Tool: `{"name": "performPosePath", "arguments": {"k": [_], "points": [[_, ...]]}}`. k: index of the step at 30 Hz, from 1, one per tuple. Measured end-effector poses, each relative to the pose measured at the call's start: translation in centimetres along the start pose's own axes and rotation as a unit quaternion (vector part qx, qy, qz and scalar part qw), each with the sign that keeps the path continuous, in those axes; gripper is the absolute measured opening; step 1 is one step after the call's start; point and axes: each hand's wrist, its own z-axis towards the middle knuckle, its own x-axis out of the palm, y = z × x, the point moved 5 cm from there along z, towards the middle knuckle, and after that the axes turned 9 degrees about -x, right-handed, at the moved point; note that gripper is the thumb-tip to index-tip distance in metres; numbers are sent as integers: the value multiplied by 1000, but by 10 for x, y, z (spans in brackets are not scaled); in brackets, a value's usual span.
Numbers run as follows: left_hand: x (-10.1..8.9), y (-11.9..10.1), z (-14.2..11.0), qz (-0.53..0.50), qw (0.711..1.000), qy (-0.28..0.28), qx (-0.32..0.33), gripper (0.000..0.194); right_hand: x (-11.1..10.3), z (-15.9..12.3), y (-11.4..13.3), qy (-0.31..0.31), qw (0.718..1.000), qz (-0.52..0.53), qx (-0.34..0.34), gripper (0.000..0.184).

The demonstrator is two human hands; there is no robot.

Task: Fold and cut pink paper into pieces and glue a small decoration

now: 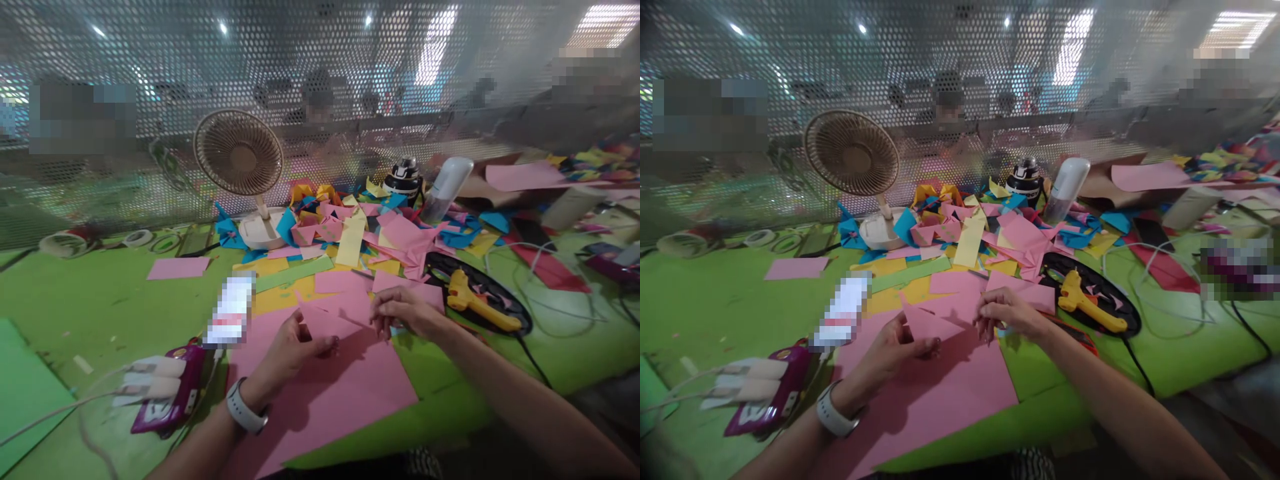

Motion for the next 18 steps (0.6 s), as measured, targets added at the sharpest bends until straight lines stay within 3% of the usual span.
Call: {"name": "performPosePath", "arguments": {"k": [3,8,13,18], "points": [[9,1,-1,-19,999,38,17,43,18,-2,-5,28,999,-28,28,29],[13,4,-4,-24,998,40,32,47,41,-6,-14,25,997,-50,51,37],[11,5,-5,-40,998,42,40,65,41,-7,-20,6,997,-73,38,39],[9,5,-4,-28,998,53,27,59,39,-7,-18,3,998,-63,17,37]]}}
